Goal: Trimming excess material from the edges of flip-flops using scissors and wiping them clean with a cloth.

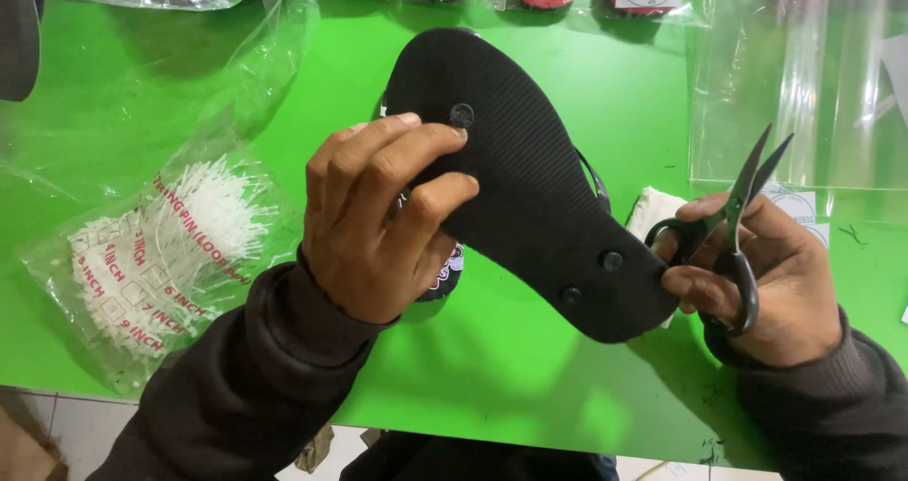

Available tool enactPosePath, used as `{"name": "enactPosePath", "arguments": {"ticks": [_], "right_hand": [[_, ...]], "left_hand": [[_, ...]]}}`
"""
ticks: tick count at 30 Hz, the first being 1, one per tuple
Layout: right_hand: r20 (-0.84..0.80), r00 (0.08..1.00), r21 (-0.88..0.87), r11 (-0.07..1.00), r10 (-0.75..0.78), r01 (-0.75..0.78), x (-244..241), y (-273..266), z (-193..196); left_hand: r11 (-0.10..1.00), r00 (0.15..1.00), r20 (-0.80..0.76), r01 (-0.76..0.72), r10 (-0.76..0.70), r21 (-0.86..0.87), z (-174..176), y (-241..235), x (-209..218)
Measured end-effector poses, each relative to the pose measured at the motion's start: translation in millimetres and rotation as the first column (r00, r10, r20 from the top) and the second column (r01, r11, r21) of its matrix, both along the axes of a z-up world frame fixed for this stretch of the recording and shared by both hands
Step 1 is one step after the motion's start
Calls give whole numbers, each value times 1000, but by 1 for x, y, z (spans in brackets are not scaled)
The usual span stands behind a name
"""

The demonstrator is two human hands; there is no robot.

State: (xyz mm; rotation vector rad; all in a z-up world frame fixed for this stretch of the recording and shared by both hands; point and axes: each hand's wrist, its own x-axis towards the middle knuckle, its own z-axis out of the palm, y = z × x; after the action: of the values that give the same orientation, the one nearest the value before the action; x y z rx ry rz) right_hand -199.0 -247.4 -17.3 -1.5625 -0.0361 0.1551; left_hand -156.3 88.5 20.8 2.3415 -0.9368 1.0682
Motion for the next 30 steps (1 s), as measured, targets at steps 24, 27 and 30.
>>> {"name": "enactPosePath", "arguments": {"ticks": [24,27,30], "right_hand": [[-62,998,-61,998,24,-28,3,-5,-2],[-99,983,-60,985,156,-162,1,-2,-3],[-129,958,-43,964,256,-263,-6,3,-4]], "left_hand": [[723,664,-517,52,-541,-689,-3,15,1],[601,540,-554,-108,-634,-792,-2,12,4],[638,526,-631,-200,-571,-744,-6,10,7]]}}
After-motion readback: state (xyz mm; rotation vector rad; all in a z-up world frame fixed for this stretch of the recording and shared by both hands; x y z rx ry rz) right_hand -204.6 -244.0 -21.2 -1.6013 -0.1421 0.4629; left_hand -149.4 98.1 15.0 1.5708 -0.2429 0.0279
